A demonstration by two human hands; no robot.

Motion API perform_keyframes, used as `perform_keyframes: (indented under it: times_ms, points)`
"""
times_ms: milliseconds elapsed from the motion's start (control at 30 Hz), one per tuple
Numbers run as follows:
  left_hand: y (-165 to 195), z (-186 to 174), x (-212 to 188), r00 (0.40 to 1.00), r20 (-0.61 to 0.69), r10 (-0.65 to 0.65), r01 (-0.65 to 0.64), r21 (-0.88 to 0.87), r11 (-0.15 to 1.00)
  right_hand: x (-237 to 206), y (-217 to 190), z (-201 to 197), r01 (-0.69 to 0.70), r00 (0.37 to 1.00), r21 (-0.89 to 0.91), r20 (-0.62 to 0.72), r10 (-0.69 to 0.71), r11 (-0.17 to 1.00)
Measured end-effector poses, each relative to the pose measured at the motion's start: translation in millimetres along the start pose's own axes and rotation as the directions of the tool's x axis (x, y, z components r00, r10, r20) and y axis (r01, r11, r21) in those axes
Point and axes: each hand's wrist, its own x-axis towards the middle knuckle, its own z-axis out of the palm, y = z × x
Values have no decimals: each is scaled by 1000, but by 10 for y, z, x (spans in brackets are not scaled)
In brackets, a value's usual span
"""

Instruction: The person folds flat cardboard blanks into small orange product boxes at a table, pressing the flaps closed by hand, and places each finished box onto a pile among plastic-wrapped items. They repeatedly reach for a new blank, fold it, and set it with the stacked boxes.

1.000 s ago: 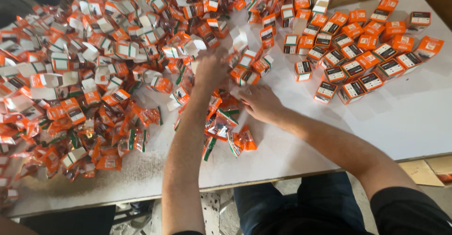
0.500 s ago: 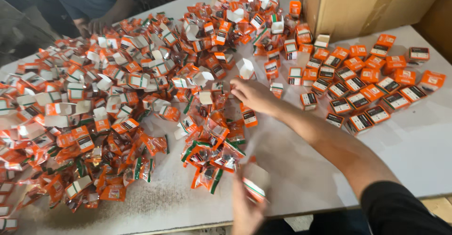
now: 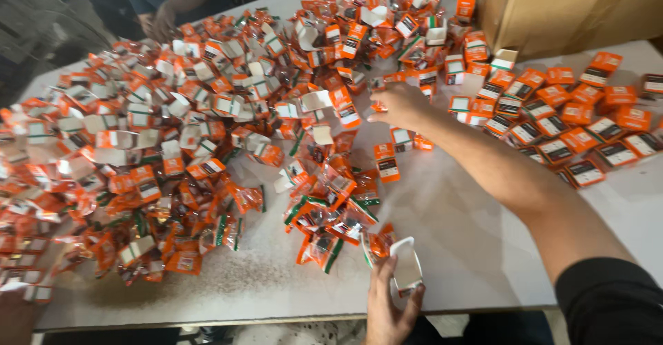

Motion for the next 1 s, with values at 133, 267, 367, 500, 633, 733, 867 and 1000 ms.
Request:
perform_keyframes:
  times_ms: [133,267,367,500,633,733,867,1000]
  points:
    - [147,80,77,999,35,-6,4,49,999,-1064,-157,-561,10,988,183,-155,19,983]
    - [205,275,119,998,26,61,-65,212,975,-2390,-420,-659,-165,959,908,56,279,386]
    - [215,407,74,987,96,133,-154,271,950,-3080,-621,-498,-213,864,977,185,469,7]
    - [282,404,9,960,245,137,-203,271,941,-3621,-1003,-325,-325,886,812,81,457,485]
    - [357,205,18,909,389,150,-194,75,978,-3656,-1214,-315,-358,896,542,-31,444,760]
    - [329,166,44,941,292,172,-222,147,964,-3639,-1257,-337,-378,890,613,36,454,693]
    - [250,257,14,937,175,301,-326,137,935,-3607,-1214,-302,-316,934,383,-39,356,868]
    - [218,212,38,925,247,290,-335,165,928,-3627,-1168,-296,-299,945,408,1,327,863]
